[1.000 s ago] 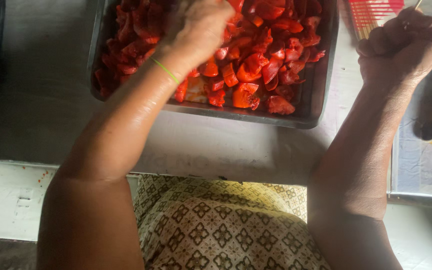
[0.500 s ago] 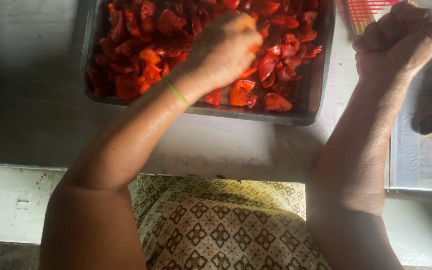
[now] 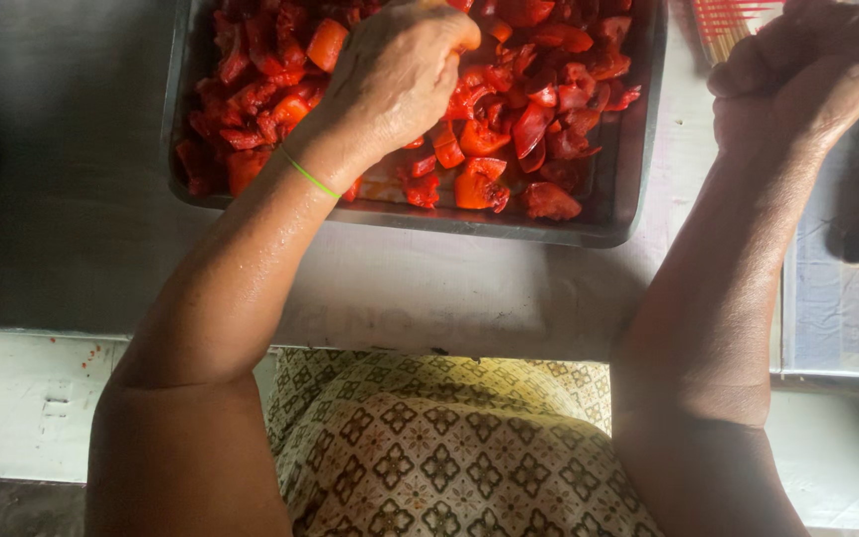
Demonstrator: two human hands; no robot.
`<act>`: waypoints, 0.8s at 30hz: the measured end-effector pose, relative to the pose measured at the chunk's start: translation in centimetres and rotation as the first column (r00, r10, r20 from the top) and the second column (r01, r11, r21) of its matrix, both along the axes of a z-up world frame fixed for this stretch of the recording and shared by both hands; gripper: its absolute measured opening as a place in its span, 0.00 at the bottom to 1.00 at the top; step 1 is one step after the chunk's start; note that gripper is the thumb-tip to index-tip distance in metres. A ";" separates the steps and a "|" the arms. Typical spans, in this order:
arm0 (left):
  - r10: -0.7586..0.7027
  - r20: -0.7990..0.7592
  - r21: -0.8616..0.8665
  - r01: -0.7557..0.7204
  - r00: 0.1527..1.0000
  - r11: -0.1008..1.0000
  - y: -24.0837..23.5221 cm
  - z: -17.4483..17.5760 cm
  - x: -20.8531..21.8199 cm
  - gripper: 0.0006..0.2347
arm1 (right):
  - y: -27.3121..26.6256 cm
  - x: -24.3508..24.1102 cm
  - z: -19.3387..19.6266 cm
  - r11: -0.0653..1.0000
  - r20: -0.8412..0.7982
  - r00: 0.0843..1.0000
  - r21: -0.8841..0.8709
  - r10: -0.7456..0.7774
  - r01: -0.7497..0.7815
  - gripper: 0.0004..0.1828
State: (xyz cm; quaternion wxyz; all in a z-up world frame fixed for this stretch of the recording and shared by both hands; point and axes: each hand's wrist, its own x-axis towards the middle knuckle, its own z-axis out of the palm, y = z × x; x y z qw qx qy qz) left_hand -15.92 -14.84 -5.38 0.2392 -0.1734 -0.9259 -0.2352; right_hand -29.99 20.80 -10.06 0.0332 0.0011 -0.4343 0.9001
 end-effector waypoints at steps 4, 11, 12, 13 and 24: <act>-0.008 -0.001 -0.007 0.008 1.000 1.000 0.4 0.0 -0.6 0.05 | -0.1 0.2 -0.4 0.997 -0.111 0.994 0.076 -0.009 0.018 0.08; 0.093 0.158 -0.129 -0.073 0.983 0.989 3.4 -1.9 -4.3 0.05 | 0.3 0.2 0.1 0.995 -0.028 0.996 -0.053 0.086 -0.088 0.15; 0.093 0.115 -0.172 -0.072 0.989 0.982 3.9 -2.1 -4.5 0.04 | 0.1 0.3 0.1 0.999 -0.047 0.998 0.008 0.045 -0.045 0.12; 0.091 0.072 -0.214 -0.073 0.993 0.974 4.3 -2.3 -4.5 0.04 | -0.3 0.5 0.1 0.998 -0.068 0.998 0.069 0.006 -0.001 0.09; -0.011 0.361 -0.182 0.082 0.933 0.980 5.3 -1.2 -0.9 0.05 | -0.7 0.6 -0.1 0.999 -0.115 0.993 0.051 0.002 0.003 0.10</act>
